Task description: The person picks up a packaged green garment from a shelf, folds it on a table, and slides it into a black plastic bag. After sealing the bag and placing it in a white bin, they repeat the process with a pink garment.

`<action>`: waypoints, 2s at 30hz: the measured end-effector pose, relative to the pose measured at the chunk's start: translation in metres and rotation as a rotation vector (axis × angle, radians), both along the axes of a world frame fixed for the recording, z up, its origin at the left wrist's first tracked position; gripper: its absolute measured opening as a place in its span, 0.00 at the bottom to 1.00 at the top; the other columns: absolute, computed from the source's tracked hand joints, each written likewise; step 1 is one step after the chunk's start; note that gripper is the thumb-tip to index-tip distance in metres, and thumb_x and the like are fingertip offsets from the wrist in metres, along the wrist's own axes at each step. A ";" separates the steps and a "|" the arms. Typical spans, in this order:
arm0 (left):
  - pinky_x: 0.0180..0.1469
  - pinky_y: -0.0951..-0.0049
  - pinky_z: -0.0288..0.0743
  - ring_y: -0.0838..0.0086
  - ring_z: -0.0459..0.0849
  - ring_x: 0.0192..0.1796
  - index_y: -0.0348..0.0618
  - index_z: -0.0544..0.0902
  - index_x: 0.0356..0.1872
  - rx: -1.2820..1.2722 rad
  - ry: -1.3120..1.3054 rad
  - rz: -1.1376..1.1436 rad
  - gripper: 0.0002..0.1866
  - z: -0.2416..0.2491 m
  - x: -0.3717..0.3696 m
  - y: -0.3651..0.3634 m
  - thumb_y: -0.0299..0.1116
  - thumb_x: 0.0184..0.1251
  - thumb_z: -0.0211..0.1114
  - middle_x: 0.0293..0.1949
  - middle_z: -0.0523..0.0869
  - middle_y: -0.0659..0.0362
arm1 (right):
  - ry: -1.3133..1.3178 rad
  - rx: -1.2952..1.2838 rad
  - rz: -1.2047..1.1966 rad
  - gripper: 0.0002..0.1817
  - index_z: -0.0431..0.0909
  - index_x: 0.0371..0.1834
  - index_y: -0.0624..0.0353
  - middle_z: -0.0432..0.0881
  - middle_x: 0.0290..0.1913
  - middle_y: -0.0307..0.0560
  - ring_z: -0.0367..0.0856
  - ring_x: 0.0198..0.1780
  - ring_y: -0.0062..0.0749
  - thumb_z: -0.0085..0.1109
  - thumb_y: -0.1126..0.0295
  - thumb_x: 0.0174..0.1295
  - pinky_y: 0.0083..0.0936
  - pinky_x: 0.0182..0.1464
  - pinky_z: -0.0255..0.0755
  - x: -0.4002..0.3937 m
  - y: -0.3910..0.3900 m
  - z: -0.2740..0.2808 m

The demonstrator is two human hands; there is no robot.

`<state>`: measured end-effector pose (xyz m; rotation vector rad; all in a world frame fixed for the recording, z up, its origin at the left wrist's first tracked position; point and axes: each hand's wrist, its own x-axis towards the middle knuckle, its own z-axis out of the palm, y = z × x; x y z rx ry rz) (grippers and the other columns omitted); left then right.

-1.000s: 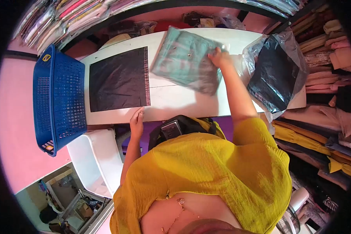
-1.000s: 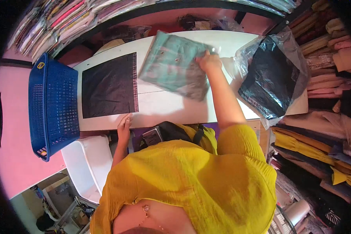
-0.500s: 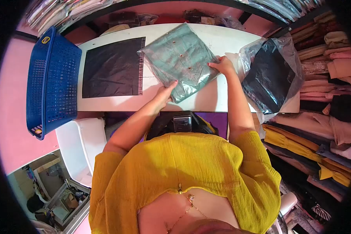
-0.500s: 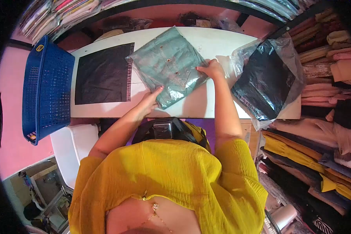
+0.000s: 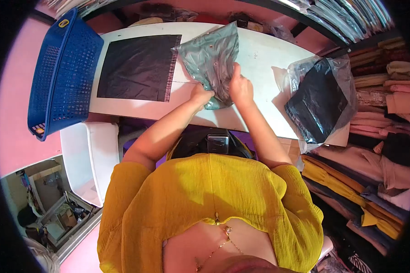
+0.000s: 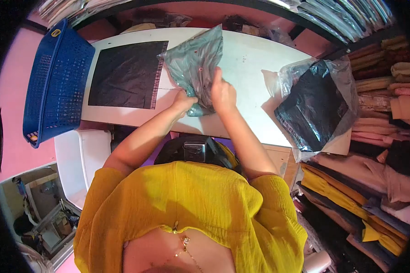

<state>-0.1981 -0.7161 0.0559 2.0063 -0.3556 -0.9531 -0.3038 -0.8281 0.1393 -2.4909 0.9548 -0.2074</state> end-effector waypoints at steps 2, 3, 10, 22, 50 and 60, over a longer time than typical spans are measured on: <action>0.42 0.66 0.76 0.67 0.81 0.42 0.33 0.72 0.50 -0.050 0.157 -0.048 0.20 0.027 0.000 0.003 0.29 0.55 0.62 0.41 0.80 0.52 | -0.130 -0.062 0.069 0.37 0.52 0.68 0.61 0.79 0.40 0.69 0.81 0.40 0.56 0.51 0.77 0.51 0.42 0.35 0.77 -0.002 0.013 -0.002; 0.42 0.66 0.76 0.67 0.81 0.42 0.33 0.72 0.50 -0.053 0.155 -0.039 0.20 0.036 0.003 0.002 0.29 0.55 0.62 0.41 0.80 0.52 | -0.145 -0.168 0.131 0.40 0.49 0.70 0.57 0.79 0.37 0.67 0.81 0.37 0.56 0.51 0.77 0.50 0.42 0.35 0.76 -0.001 0.018 -0.009; 0.48 0.69 0.76 0.66 0.80 0.46 0.32 0.68 0.57 -0.069 0.630 0.050 0.36 0.071 0.016 -0.002 0.60 0.67 0.43 0.48 0.77 0.48 | 0.205 -0.184 0.369 0.53 0.50 0.72 0.47 0.69 0.57 0.69 0.60 0.62 0.69 0.62 0.37 0.44 0.62 0.58 0.56 -0.006 0.042 -0.002; 0.66 0.44 0.50 0.53 0.55 0.71 0.50 0.63 0.66 0.440 -1.071 -0.096 0.30 -0.008 0.095 0.098 0.50 0.66 0.50 0.68 0.60 0.47 | -0.090 0.015 0.223 0.34 0.68 0.62 0.41 0.82 0.34 0.55 0.81 0.40 0.46 0.63 0.70 0.48 0.38 0.41 0.75 -0.041 -0.008 -0.020; 0.53 0.67 0.73 0.56 0.79 0.50 0.41 0.75 0.54 -0.093 -1.028 -0.203 0.26 0.051 0.121 0.153 0.15 0.50 0.54 0.53 0.74 0.51 | -0.087 0.935 0.541 0.24 0.72 0.59 0.59 0.77 0.57 0.45 0.73 0.56 0.24 0.55 0.83 0.56 0.20 0.60 0.61 -0.052 -0.056 0.052; 0.67 0.73 0.57 0.61 0.66 0.67 0.41 0.71 0.60 -0.309 -0.646 -0.281 0.39 0.087 0.138 0.182 0.07 0.38 0.41 0.66 0.67 0.54 | 0.037 1.045 0.905 0.24 0.74 0.58 0.57 0.78 0.56 0.44 0.74 0.56 0.27 0.55 0.82 0.55 0.22 0.60 0.63 0.048 -0.020 0.035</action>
